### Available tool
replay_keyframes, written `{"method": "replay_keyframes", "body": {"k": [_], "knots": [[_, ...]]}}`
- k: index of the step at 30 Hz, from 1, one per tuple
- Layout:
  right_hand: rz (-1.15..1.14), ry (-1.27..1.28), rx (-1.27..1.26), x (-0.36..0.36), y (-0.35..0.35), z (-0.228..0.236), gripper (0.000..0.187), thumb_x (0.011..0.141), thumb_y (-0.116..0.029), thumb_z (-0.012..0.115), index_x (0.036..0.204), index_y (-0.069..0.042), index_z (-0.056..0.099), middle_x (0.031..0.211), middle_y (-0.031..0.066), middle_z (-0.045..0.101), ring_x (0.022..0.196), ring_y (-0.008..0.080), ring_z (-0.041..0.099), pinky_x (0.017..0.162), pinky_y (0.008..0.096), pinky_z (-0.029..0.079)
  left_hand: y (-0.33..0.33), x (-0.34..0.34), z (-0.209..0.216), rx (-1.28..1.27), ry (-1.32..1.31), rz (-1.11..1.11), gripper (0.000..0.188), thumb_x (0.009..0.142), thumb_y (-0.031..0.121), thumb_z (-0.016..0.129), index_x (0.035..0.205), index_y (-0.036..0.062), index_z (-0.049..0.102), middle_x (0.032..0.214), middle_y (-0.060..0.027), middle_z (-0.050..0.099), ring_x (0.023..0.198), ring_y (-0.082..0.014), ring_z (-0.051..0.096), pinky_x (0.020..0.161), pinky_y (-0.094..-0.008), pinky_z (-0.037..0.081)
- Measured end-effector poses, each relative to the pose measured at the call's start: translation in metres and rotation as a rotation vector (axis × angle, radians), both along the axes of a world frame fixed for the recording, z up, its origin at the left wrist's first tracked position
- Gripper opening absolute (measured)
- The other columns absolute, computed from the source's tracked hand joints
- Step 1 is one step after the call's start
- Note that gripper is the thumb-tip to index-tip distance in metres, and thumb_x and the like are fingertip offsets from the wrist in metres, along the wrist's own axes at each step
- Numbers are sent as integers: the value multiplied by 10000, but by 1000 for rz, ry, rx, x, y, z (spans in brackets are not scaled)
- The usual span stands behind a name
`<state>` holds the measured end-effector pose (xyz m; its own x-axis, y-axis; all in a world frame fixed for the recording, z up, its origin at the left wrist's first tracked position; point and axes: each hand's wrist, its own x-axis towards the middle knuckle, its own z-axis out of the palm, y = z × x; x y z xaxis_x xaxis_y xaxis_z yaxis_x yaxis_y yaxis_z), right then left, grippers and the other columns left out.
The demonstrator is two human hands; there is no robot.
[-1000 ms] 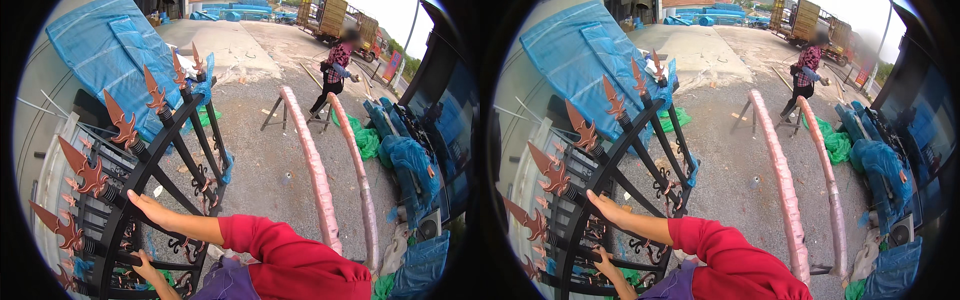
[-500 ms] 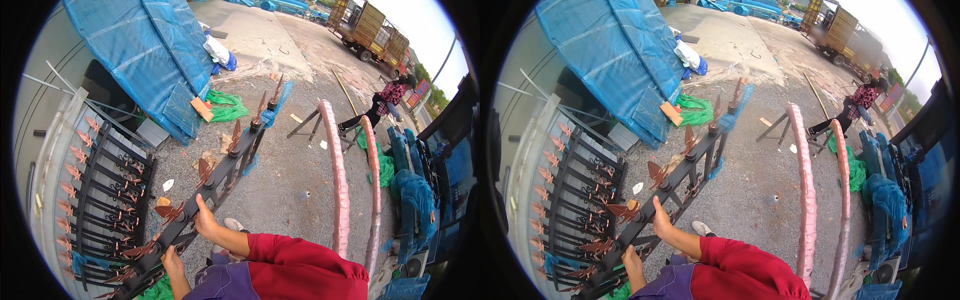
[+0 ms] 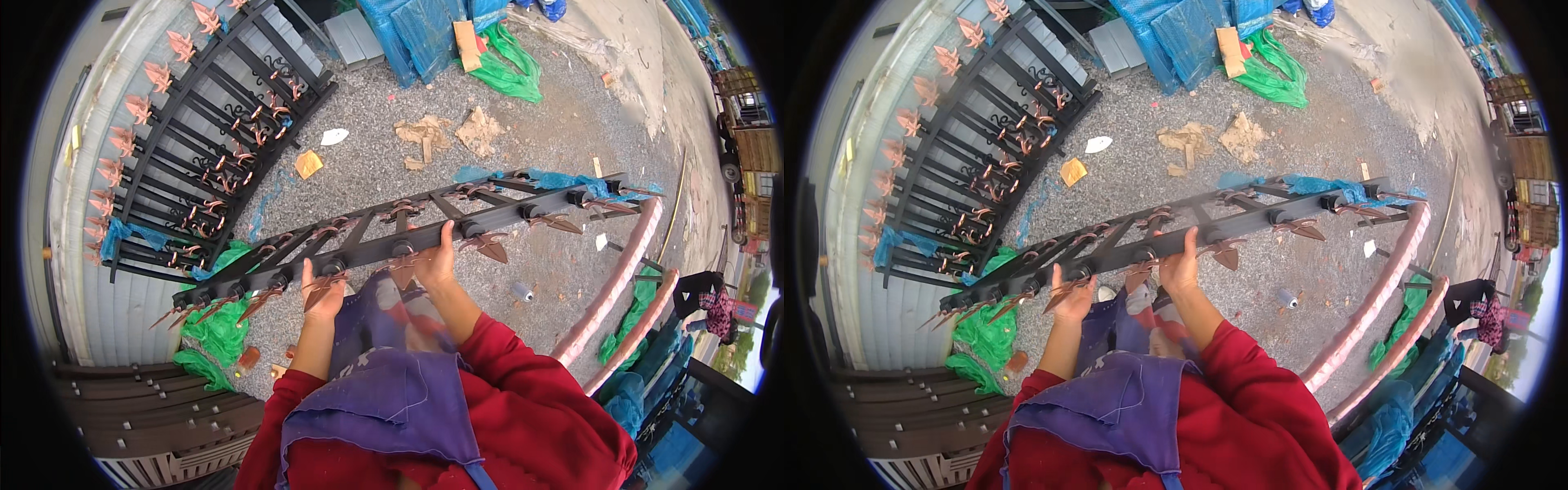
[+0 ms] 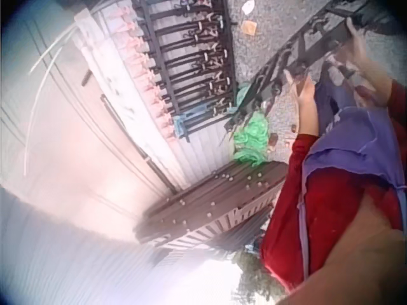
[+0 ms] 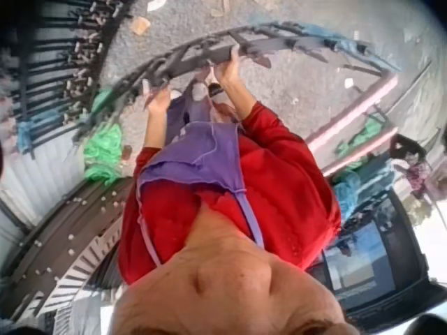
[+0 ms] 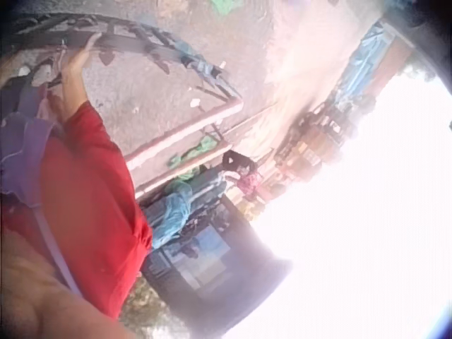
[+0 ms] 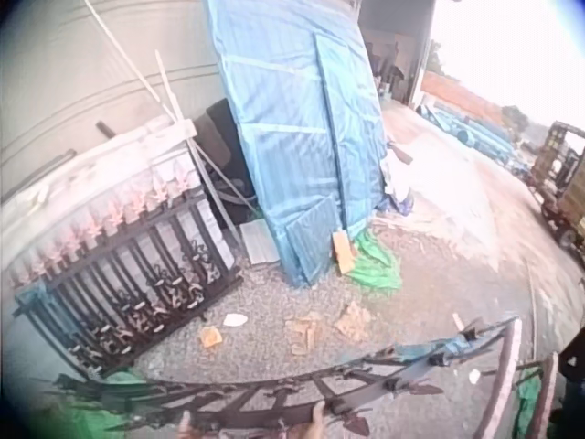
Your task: The person uses a small abrasive pad to rub and polish the copper-colored decorative elements on a black metal gate. They repeatedly dip the pad into a container of pink paste and apply it to various ornamental parts of the gate.
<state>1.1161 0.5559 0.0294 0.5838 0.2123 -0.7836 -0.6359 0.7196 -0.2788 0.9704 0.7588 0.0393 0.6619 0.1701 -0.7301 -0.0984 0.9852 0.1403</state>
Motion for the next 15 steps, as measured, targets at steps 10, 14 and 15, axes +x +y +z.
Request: {"method": "replay_keyframes", "body": {"k": [10,14,15], "knots": [[-23,168,-95,-1,-96,-60,555,823,-504,650,1023,-20,466,884,168,627,763,261,632,724,377,557,-84,-14,-54,7,311,-205,442,894,420,548,1180,84,528,1167,-82,559,1084,-258,522,913,-396,417],[-30,144,-247,-9,-100,-75,558,824,-503,648,1020,-7,484,884,163,630,771,259,630,755,370,543,-89,-24,-40,107,325,-364,438,901,390,541,1211,84,498,1236,-78,531,1138,-240,511,906,-394,427],[10,135,-221,-9,-101,-69,574,824,-513,642,1027,2,493,884,161,631,772,254,630,757,363,541,-92,-28,-37,151,339,-411,431,907,372,537,1222,82,489,1255,-78,523,1144,-235,513,908,-391,429]]}}
